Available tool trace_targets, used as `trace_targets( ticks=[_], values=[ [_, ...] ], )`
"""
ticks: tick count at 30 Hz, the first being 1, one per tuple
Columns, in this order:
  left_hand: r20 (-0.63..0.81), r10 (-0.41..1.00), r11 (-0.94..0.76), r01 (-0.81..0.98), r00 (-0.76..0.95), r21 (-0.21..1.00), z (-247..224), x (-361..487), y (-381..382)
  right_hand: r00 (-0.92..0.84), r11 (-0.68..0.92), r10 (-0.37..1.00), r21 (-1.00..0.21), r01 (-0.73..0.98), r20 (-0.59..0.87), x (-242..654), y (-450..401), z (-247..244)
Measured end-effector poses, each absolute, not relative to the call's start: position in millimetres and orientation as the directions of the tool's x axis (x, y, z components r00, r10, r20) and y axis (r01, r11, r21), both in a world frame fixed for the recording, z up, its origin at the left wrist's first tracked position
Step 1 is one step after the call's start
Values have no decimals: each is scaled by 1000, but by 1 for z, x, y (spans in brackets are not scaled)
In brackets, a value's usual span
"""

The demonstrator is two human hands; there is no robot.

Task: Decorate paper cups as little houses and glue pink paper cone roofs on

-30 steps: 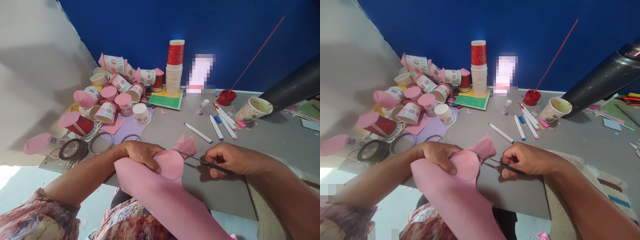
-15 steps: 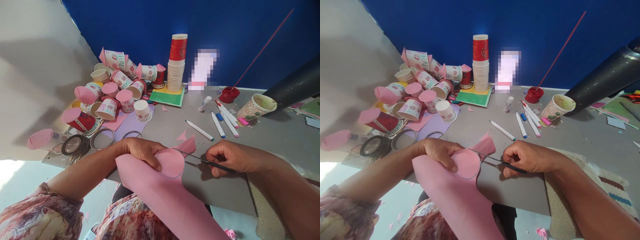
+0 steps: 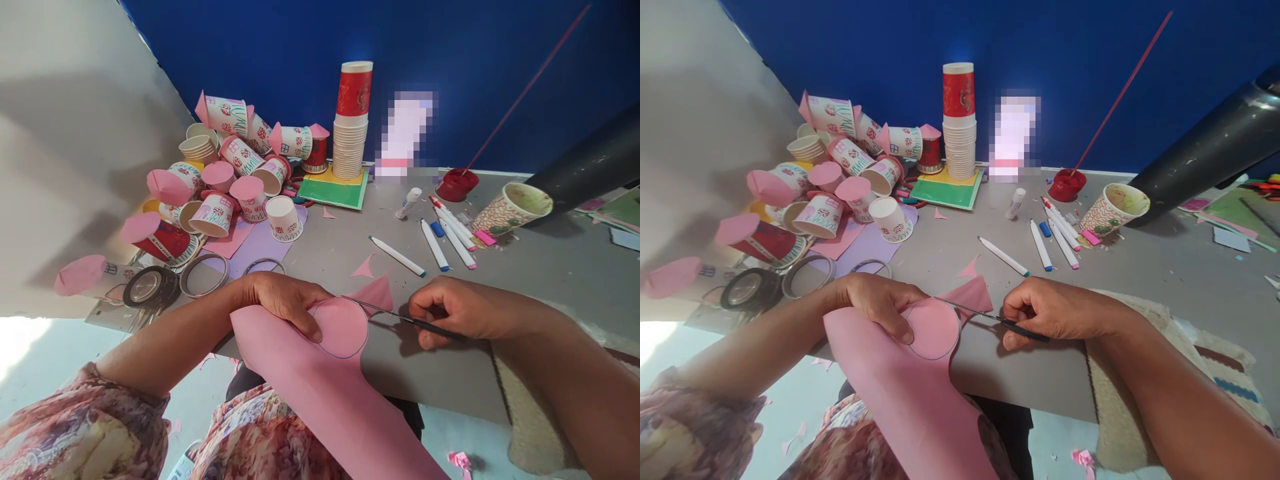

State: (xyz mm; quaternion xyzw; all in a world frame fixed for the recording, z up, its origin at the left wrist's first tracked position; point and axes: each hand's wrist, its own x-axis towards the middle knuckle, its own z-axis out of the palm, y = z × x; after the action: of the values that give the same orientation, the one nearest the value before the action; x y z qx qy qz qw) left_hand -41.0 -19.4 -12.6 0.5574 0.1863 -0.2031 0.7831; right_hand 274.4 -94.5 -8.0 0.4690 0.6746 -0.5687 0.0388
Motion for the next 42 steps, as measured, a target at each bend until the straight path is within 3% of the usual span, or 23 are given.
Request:
trace_targets(
  ticks=[8, 19, 42],
  values=[
    [-481, 10, 347, 448, 877, 824, -15, -42, -18, -532, -94, 595, -709, 699, -603, 271, -94, -4],
    [-450, -59, 234, 451, 891, 861, -17, -41, -18, -555, -88, 566, -714, 695, -610, 267, -94, -4],
    [-473, -124, 240, 489, 872, 839, -18, -37, -22, -583, -95, 529, -726, 681, -616, 265, -95, -7]
  ],
)
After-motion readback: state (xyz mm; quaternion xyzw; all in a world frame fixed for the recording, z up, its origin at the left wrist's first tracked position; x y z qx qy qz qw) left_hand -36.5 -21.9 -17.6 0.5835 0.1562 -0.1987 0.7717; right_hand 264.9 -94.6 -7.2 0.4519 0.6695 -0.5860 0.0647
